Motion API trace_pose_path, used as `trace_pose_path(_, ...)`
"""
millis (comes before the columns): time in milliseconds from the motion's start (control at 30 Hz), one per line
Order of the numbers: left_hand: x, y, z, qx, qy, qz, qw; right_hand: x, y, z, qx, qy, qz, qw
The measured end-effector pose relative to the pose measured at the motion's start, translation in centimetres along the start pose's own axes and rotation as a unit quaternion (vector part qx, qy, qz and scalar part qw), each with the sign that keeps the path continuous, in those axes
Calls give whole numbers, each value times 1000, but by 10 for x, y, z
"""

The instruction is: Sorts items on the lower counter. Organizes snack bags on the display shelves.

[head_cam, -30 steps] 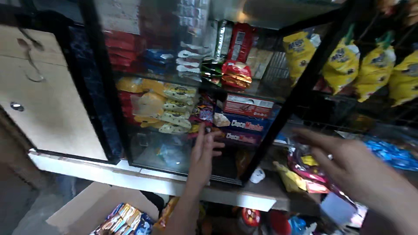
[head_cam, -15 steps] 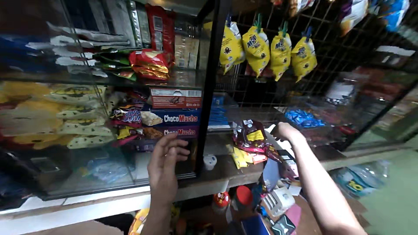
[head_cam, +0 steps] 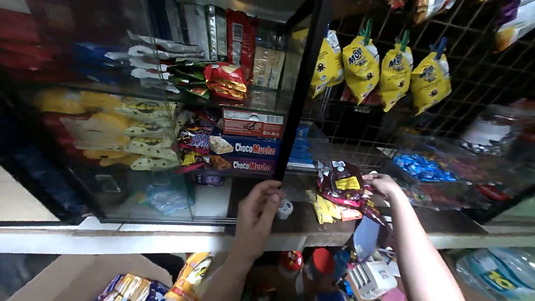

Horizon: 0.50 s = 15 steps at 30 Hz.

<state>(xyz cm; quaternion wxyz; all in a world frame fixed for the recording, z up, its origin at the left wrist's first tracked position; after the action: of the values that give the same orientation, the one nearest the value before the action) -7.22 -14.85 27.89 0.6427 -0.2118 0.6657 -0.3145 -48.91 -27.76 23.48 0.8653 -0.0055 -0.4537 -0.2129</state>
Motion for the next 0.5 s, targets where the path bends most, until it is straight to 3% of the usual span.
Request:
trace_pose_path(100, 0, -2, 0, 9, 1, -4, 1000, 9, 8, 16, -78, 84, 29, 993)
trace_pose_path(167, 1, -2, -1, 12, -1, 6, 1000, 36, 44, 26, -155, 160, 80, 972)
trace_pose_path(333, 5, -5, -7, 39, 50, 66, 996, 114, 175, 33, -352, 196, 344, 848)
trace_pose_path(433, 2, -10, -14, 85, 140, 125, 978, 141, 238, 6, -368, 151, 518, 757)
trace_pose_path(500, 0, -10, -18, 136, 187, 139, 963, 154, 263, -25, -282, 63, 613, 735)
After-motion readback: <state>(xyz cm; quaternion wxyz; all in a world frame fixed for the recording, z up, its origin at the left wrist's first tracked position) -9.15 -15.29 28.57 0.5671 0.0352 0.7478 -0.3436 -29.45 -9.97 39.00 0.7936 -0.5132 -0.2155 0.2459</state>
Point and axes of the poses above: each hand's wrist, its own y-axis away from the middle knuckle, its own z-axis out of the back of the hand, x = y × z, the point moved 6 cm from there along -y, towards the middle knuckle, and after that the axes turned 7 degrees about x, right-handed, at the moved point
